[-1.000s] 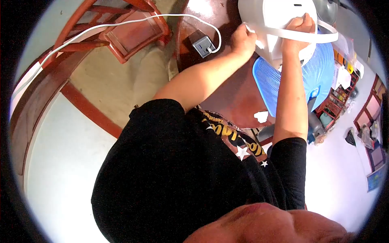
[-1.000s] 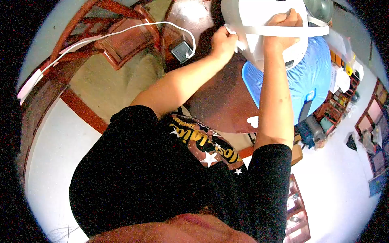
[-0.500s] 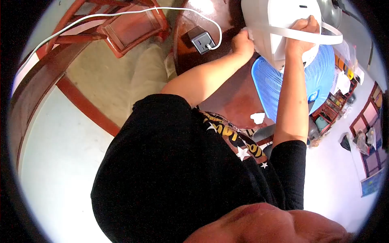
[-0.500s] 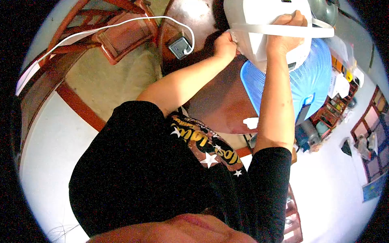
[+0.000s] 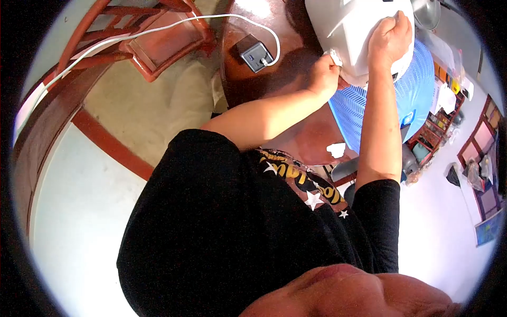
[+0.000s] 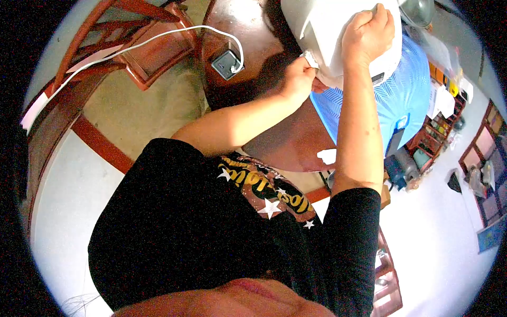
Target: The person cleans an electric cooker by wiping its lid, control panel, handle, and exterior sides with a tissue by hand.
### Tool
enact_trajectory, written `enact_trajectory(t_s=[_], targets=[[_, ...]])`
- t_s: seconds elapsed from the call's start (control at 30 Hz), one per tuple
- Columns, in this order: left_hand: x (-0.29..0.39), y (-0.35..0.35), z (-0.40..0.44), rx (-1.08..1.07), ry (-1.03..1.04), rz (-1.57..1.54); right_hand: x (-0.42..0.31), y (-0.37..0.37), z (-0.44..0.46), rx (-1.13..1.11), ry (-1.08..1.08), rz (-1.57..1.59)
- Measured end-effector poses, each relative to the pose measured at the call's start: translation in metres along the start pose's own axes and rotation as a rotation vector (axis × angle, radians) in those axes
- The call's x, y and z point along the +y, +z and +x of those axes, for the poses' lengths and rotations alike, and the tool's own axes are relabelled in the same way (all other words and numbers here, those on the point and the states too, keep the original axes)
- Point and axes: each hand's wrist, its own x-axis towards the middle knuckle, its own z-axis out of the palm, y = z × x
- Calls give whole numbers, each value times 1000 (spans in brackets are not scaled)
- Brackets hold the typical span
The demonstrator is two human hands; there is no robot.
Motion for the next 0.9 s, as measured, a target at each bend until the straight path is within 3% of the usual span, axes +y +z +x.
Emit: enact_trajectory(t_s=[0.2, 0.27, 0.33, 0.43, 0.53, 0.6, 0.8, 0.87, 0.9], targets=[[-14, -4, 15, -33, -64, 24, -6, -3, 2, 2, -19, 51], [-20, -4, 25, 52, -161, 72, -10, -8, 4, -103, 49, 62], [-23, -13, 36, 15, -193, 83, -7, -1, 1, -21, -2, 34], [-38, -27, 75, 131, -269, -51, -5, 3, 1, 45, -42, 26], [-32, -44, 114, 297, -75, 212, -8, 3, 4, 34, -30, 35], [-32, -48, 118, 371, 256, 262, -8, -2, 2, 23, -27, 26], [38, -25, 90, 468, 347, 316, -9, -1, 1, 37, -42, 40], [33, -29, 94, 398, 448, 134, -14, -9, -3, -11, 18, -32], [30, -31, 96, 330, 401, -109, -15, -12, -4, -27, 31, -14]])
